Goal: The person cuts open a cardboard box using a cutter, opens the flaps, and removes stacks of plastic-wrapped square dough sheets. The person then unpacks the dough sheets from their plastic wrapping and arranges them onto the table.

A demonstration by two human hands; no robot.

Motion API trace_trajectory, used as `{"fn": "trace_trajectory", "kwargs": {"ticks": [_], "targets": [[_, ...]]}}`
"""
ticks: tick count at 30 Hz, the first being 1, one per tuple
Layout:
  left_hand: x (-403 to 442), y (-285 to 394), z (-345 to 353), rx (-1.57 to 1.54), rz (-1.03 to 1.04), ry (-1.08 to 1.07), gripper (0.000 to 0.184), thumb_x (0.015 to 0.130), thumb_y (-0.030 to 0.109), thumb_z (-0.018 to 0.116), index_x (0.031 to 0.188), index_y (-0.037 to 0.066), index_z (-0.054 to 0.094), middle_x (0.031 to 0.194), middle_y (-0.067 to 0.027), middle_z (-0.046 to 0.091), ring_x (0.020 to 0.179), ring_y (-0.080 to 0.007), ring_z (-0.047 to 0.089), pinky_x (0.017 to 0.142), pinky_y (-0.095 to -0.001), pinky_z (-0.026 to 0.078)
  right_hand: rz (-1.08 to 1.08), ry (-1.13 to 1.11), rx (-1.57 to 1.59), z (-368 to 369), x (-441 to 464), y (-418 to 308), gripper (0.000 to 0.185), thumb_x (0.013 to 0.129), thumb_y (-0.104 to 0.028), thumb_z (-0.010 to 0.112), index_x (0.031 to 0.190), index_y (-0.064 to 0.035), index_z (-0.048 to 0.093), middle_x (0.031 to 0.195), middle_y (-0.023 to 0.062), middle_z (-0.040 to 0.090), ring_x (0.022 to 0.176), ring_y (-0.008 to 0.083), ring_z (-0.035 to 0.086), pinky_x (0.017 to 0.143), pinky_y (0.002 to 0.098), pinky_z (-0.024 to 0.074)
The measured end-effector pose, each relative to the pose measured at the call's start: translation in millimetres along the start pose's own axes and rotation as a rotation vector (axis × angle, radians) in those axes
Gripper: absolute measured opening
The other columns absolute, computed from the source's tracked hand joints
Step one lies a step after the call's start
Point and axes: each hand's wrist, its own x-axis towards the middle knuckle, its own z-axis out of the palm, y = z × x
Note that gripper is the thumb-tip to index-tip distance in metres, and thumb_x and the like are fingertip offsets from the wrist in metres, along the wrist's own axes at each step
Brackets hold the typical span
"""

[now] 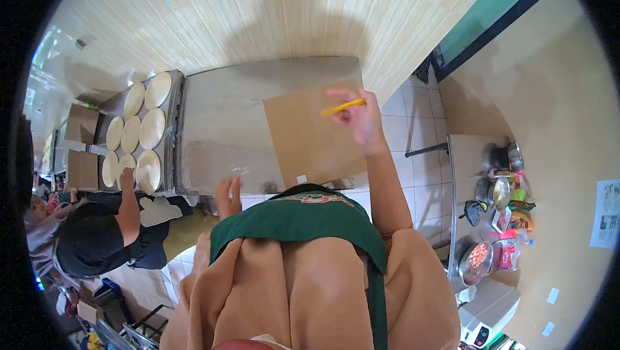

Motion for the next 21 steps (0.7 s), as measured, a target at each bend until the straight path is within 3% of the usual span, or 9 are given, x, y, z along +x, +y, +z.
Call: {"fn": "trace_trajectory", "kwargs": {"ticks": [1,5,7,8,11,14,16,19,21], "targets": [[-38.4,-62.9,12.0,0.129,-0.131,0.007,0.026,0.095,0.025,0.054,0.097,0.0,0.064,0.099,-0.0202,0.063,0.086,-0.0369,0.06,0.077,-0.0442,0.044,0.041,-0.04,-0.038,-34.5,4.5,7.7,0.061,0.096,-0.046,0.029,0.112,0.0009,0.065,0.087,0.0119,0.068,0.068,0.016,0.063,0.066,0.0254,0.0507],[-168.1,-247.1,8.0,0.444,-0.665,-0.743,0.026,0.095,0.027,0.052,0.102,0.006,0.066,0.104,-0.0171,0.064,0.092,-0.0352,0.06,0.08,-0.0445,0.046,-0.032,0.383,-0.224,-49.0,19.5,28.1,0.044,0.096,-0.039,0.045,0.1,-0.001,0.067,0.067,0.0034,0.061,0.059,0.0088,0.056,0.053,0.021,0.0438],[-190.9,-274.1,-2.4,0.496,-0.72,-0.712,0.025,0.095,0.025,0.051,0.104,0.007,0.065,0.107,-0.0155,0.063,0.096,-0.0336,0.059,0.082,-0.0443,0.046,-0.148,0.583,-0.304,-28.6,36.5,40.0,0.032,0.094,-0.032,0.055,0.096,-0.0015,0.067,0.067,0.0036,0.062,0.057,0.0084,0.055,0.051,0.0221,0.0429],[-189.2,-285.5,-8.6,0.523,-0.74,-0.705,0.024,0.095,0.024,0.051,0.105,0.008,0.065,0.109,-0.0146,0.063,0.099,-0.0328,0.059,0.083,-0.0441,0.046,-0.149,0.568,-0.34,-31.1,41.4,45.3,0.028,0.093,-0.029,0.058,0.094,-0.002,0.066,0.068,0.0039,0.062,0.058,0.0085,0.056,0.052,0.0221,0.0436],[-122.1,-355.3,-70.4,0.739,-0.385,-0.334,0.023,0.094,0.022,0.049,0.108,0.01,0.064,0.113,-0.0121,0.063,0.105,-0.0303,0.057,0.086,-0.0438,0.046,-0.127,0.561,-0.425,-46.3,66.6,59.3,0.022,0.091,-0.026,0.064,0.089,-0.0039,0.064,0.07,0.004,0.063,0.058,0.0079,0.057,0.052,0.0214,0.0447],[23.4,-431.7,-213.0,1.104,0.156,-0.069,0.024,0.094,0.02,0.048,0.11,0.012,0.063,0.118,-0.0096,0.062,0.112,-0.0278,0.056,0.089,-0.0434,0.046,-0.082,0.606,-0.401,-40.6,82.7,70.8,0.024,0.092,-0.028,0.064,0.087,-0.0051,0.061,0.073,0.0032,0.064,0.057,0.007,0.057,0.051,0.0201,0.0443],[86.8,-440.8,-268.5,1.266,0.234,-0.138,0.025,0.094,0.018,0.047,0.112,0.014,0.063,0.121,-0.008,0.062,0.117,-0.0262,0.055,0.092,-0.0432,0.046,-0.137,0.589,-0.335,-30.0,89.3,74.2,0.023,0.092,-0.027,0.065,0.089,-0.0044,0.061,0.074,0.0031,0.064,0.058,0.0075,0.057,0.052,0.021,0.0449],[78.4,-426.4,-270.0,1.25,0.079,-0.364,0.027,0.093,0.015,0.042,0.116,0.013,0.057,0.131,-0.0074,0.054,0.127,-0.0232,0.046,0.102,-0.0422,0.041,-0.237,0.543,-0.351,-40.9,111.8,92.6,0.019,0.091,-0.021,0.065,0.094,-0.0021,0.063,0.073,0.0045,0.065,0.061,0.0098,0.061,0.054,0.0249,0.0479],[69.4,-425.3,-268.1,1.229,0.035,-0.399,0.028,0.093,0.015,0.043,0.116,0.013,0.057,0.132,-0.0074,0.054,0.127,-0.0231,0.046,0.102,-0.042,0.04,-0.261,0.519,-0.574,-58.0,123.3,106.0,0.017,0.09,-0.018,0.065,0.094,-0.0015,0.062,0.073,0.0049,0.065,0.063,0.0098,0.062,0.056,0.0249,0.0492]]}}
